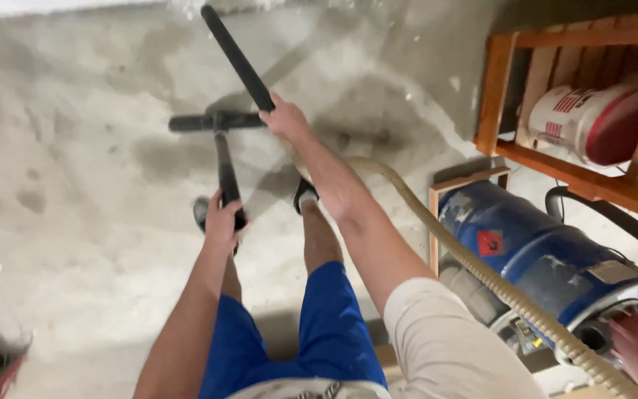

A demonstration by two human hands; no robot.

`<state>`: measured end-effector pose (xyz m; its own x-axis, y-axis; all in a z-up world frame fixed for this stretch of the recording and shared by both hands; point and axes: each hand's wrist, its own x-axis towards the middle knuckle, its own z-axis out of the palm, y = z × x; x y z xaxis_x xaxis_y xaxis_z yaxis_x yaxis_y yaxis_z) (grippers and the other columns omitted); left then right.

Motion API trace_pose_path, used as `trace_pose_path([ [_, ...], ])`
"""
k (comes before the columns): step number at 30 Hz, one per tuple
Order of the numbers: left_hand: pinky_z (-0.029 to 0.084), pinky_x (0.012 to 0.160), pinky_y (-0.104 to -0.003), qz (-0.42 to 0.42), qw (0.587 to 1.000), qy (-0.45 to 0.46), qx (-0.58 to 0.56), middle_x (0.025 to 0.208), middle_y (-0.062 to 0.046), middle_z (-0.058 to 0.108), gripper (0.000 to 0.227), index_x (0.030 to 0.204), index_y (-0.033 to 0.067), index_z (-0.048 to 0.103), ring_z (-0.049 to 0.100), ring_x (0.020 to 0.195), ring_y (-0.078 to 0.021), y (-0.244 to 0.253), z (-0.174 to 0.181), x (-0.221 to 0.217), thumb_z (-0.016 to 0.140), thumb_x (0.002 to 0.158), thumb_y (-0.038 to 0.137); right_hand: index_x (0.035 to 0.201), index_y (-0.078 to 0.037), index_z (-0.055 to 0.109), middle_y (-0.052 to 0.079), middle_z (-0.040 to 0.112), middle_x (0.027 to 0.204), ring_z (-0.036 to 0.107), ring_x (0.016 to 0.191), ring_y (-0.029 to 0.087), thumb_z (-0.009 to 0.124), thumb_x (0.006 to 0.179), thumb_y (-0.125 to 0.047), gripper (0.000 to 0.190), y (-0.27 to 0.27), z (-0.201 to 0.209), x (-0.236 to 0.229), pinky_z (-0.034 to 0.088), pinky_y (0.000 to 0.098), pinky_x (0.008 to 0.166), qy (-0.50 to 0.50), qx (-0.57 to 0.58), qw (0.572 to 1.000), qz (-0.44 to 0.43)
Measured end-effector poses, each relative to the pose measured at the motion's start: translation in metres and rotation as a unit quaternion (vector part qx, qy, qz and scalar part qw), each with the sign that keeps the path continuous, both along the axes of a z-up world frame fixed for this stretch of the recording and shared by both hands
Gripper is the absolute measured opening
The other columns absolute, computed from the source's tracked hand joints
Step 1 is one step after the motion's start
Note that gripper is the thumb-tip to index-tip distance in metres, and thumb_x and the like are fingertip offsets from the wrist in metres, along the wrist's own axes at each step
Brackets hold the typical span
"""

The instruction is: Vacuuming the concrete floor of a woodworking shop using a shop vacuum, including moving the vacuum unit and adjusting the wand.

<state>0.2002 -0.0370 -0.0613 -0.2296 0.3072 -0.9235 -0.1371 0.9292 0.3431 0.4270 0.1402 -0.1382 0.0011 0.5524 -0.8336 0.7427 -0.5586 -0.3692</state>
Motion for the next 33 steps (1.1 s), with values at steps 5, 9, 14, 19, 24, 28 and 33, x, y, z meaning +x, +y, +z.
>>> trace_pose_path([
  [5,0.067,0.059,-0.044,-0.011,1.000,0.006,-0.013,0.118,-0.018,0.051,0.078,0.157,0.0179,0.038,0.069,0.072,-0.0292,0.015,0.010,-0.005,0.072,0.088,0.011,0.156,-0.022,0.043,0.026,0.064,0.138,0.059,0.133,0.041,0.062,0.094,-0.055,0.072,-0.014,-0.008,0.092,0.048,0.0497,0.113,0.013,-0.002,0.991,-0.133],
  [9,0.067,0.065,-0.047,-0.005,0.999,0.002,-0.043,0.135,-0.019,0.043,0.079,0.159,0.0211,0.035,0.069,0.078,-0.0310,0.022,0.011,-0.005,0.073,0.089,0.013,0.154,-0.022,0.048,0.023,0.069,0.130,0.067,0.120,0.038,0.066,0.093,-0.050,0.069,-0.027,0.036,0.187,0.054,0.0472,0.104,0.006,0.023,0.982,-0.189],
  [14,0.066,0.070,-0.050,-0.003,0.999,0.002,-0.049,0.144,-0.017,0.041,0.082,0.159,0.0238,0.034,0.070,0.081,-0.0326,0.048,0.029,0.016,0.075,0.088,0.012,0.156,-0.033,0.042,0.017,0.073,0.123,0.066,0.122,0.034,0.065,0.093,-0.062,0.072,-0.042,-0.016,0.326,0.052,0.0469,0.107,-0.114,0.009,0.985,-0.128],
  [19,0.049,0.059,-0.037,-0.012,0.997,0.028,-0.064,0.085,-0.015,0.055,0.066,0.153,0.0164,0.037,0.055,0.062,-0.0229,0.074,0.085,0.057,0.058,0.092,0.004,0.137,-0.024,0.058,0.015,0.071,0.109,0.069,0.090,0.033,0.061,0.093,-0.041,0.046,-0.040,0.022,0.393,0.053,0.0404,0.076,-0.147,0.046,0.970,-0.187],
  [24,0.049,0.058,-0.035,0.001,0.997,0.034,-0.065,0.090,-0.016,0.050,0.060,0.148,0.0150,0.041,0.052,0.061,-0.0222,0.078,0.087,0.067,0.056,0.092,0.002,0.144,-0.026,0.054,0.011,0.072,0.105,0.069,0.072,0.024,0.056,0.097,-0.034,0.047,-0.021,0.058,0.395,0.055,0.0353,0.071,-0.124,0.005,0.966,-0.226],
  [28,0.046,0.057,-0.037,-0.012,0.998,0.019,-0.055,0.089,-0.016,0.048,0.060,0.150,0.0130,0.037,0.051,0.061,-0.0232,0.077,0.092,0.067,0.054,0.093,0.002,0.143,-0.024,0.055,0.009,0.075,0.104,0.071,0.070,0.020,0.058,0.096,-0.036,0.048,-0.029,0.063,0.386,0.056,0.0331,0.073,-0.103,-0.001,0.958,-0.267],
  [33,0.050,0.063,-0.037,0.018,0.997,0.031,-0.068,0.097,-0.014,0.054,0.062,0.149,0.0186,0.042,0.055,0.068,-0.0229,0.067,0.077,0.060,0.058,0.091,0.004,0.131,-0.023,0.062,0.008,0.075,0.106,0.072,0.084,0.023,0.058,0.089,-0.042,0.046,-0.038,0.017,0.410,0.055,0.0360,0.077,-0.130,0.025,0.950,-0.282],
])
